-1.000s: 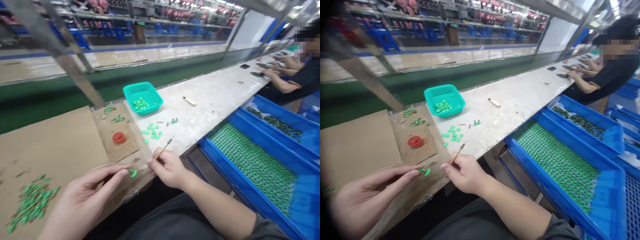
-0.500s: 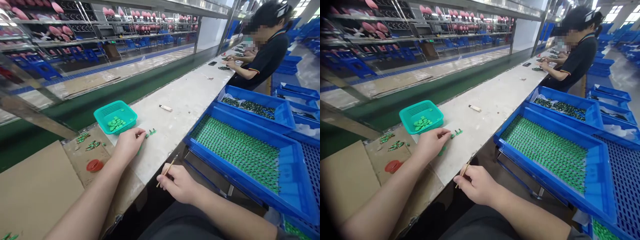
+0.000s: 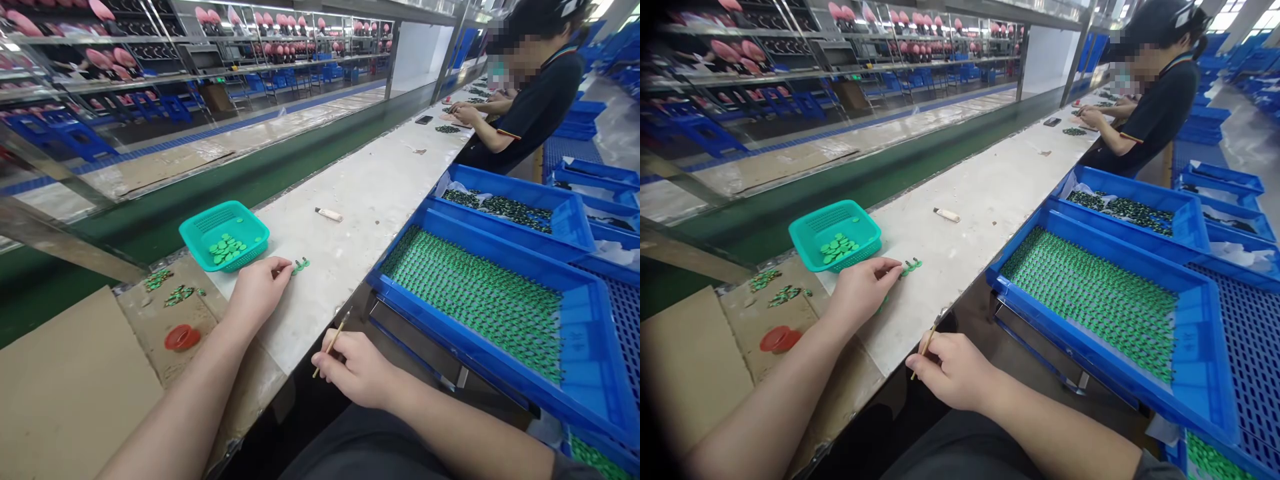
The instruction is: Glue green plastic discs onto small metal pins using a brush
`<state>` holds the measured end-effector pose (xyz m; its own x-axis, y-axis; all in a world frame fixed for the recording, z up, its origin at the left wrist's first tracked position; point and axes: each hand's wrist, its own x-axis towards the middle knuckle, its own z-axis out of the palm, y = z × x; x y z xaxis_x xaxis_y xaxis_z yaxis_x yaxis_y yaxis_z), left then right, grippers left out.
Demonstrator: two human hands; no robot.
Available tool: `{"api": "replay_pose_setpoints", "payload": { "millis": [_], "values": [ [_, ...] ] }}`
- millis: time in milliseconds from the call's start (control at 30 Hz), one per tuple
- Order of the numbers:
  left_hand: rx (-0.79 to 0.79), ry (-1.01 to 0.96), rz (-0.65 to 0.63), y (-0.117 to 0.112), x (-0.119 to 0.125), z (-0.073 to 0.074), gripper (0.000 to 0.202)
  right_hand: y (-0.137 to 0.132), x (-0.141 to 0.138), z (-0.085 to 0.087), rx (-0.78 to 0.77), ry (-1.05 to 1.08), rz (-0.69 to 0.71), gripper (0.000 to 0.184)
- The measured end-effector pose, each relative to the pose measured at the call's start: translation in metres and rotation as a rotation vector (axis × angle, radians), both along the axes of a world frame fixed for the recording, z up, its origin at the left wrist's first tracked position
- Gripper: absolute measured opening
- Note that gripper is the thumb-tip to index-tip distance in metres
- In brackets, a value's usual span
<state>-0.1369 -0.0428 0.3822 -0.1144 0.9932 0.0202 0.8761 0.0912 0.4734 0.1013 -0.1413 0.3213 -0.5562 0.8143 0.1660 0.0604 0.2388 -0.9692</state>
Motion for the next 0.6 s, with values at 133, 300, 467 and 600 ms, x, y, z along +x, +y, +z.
{"api": "replay_pose_setpoints", "payload": {
  "millis": [133,300,467,600],
  "values": [
    [0.019,0.002,0.022,-0.004,-0.002,0.005,0.038,0.000,0.001,0.003,0.011,-0.009,-0.006,0.035],
    [0.061,0.066,0.124,-0.022,-0.038,0.034,0.043,0.001,0.004,0.008,0.004,-0.015,-0.018,0.035],
    [-0.068,0.151,-0.034,-0.048,-0.053,0.038,0.034,0.003,0.005,0.017,-0.012,-0.029,-0.011,0.031],
    [-0.096,0.224,-0.102,-0.057,-0.039,0.021,0.027,0.003,0.004,0.023,-0.008,-0.046,0.007,0.030]
  ]
}}
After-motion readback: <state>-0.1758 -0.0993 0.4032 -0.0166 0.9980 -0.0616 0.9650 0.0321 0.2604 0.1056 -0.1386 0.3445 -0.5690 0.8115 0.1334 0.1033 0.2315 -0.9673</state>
